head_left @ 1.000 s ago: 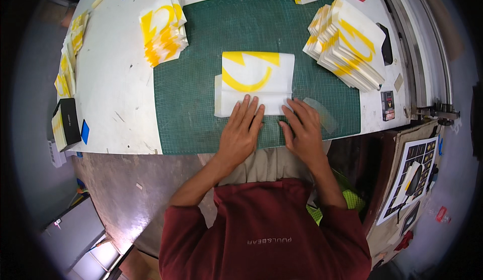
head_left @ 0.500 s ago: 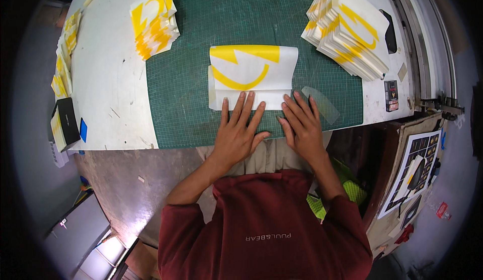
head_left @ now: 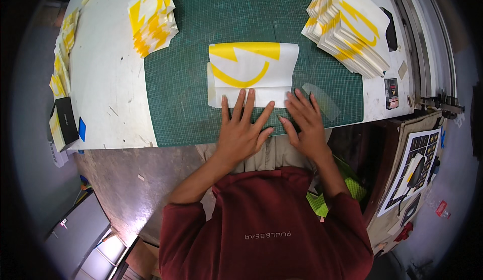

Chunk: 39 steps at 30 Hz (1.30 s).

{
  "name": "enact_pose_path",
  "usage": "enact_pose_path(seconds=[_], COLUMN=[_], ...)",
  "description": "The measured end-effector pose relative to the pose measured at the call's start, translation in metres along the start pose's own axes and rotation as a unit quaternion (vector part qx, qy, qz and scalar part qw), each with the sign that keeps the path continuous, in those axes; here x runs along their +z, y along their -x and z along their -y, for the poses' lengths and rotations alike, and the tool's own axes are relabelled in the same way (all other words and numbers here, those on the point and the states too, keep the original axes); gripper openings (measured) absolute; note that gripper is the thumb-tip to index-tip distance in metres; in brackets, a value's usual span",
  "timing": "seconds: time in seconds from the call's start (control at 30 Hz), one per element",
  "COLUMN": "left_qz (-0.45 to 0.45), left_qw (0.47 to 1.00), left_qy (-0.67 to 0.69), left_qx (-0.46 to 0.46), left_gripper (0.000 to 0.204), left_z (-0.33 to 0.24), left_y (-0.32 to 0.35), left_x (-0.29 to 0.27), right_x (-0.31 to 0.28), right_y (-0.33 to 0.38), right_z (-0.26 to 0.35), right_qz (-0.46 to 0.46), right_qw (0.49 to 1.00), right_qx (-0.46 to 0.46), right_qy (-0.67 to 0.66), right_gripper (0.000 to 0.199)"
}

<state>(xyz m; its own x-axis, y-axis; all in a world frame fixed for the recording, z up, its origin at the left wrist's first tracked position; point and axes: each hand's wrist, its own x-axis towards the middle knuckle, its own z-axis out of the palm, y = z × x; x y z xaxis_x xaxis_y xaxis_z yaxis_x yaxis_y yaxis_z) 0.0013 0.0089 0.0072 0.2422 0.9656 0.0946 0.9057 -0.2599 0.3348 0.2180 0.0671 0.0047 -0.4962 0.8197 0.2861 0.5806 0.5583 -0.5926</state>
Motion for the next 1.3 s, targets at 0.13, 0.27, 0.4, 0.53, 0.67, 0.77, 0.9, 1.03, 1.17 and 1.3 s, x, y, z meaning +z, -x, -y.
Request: enact_pose_path(seconds=[0.13,0.27,0.4,0.53,0.67,0.77,0.9,1.03,1.17,1.3], left_qz=[-0.009,-0.005,0.004,0.002,0.004,0.008,0.012,0.013,0.032,0.032], left_qw=[1.0,1.0,1.0,1.0,1.0,1.0,0.999,1.0,0.996,0.993], left_qy=[-0.01,-0.009,0.003,0.028,0.021,0.029,0.043,0.026,0.07,0.013], left_qx=[0.002,0.002,0.005,0.003,0.003,0.0,-0.002,0.002,-0.05,-0.109], left_gripper=[0.067,0.067,0.068,0.072,0.075,0.076,0.076,0.08,0.094,0.102], left_z=[-0.002,-0.002,-0.003,-0.001,-0.002,-0.002,-0.003,-0.002,0.012,0.041], left_y=[-0.003,-0.002,-0.001,-0.001,-0.001,-0.003,-0.004,-0.003,0.007,0.031], left_x=[0.005,0.005,0.004,0.006,0.004,0.001,0.0,-0.001,-0.008,-0.031], right_x=[-0.006,0.004,0.018,0.021,0.023,0.022,0.023,0.023,0.022,0.022], right_y=[0.004,0.001,0.005,0.004,0.003,0.002,0.002,0.001,0.002,0.002], right_z=[-0.006,0.012,0.019,0.02,0.019,0.022,0.023,0.021,0.018,0.019], right_qz=[-0.059,-0.013,0.045,0.051,0.041,0.038,0.032,0.035,0.037,0.028], right_qw=[0.997,1.0,0.997,0.995,0.996,0.996,0.996,0.995,0.995,0.995], right_qx=[0.037,-0.008,-0.011,-0.008,-0.01,-0.002,-0.001,-0.006,-0.016,-0.015], right_qy=[-0.042,0.006,0.064,0.083,0.08,0.084,0.088,0.094,0.094,0.098], right_gripper=[0.047,0.049,0.047,0.048,0.047,0.046,0.045,0.045,0.044,0.044])
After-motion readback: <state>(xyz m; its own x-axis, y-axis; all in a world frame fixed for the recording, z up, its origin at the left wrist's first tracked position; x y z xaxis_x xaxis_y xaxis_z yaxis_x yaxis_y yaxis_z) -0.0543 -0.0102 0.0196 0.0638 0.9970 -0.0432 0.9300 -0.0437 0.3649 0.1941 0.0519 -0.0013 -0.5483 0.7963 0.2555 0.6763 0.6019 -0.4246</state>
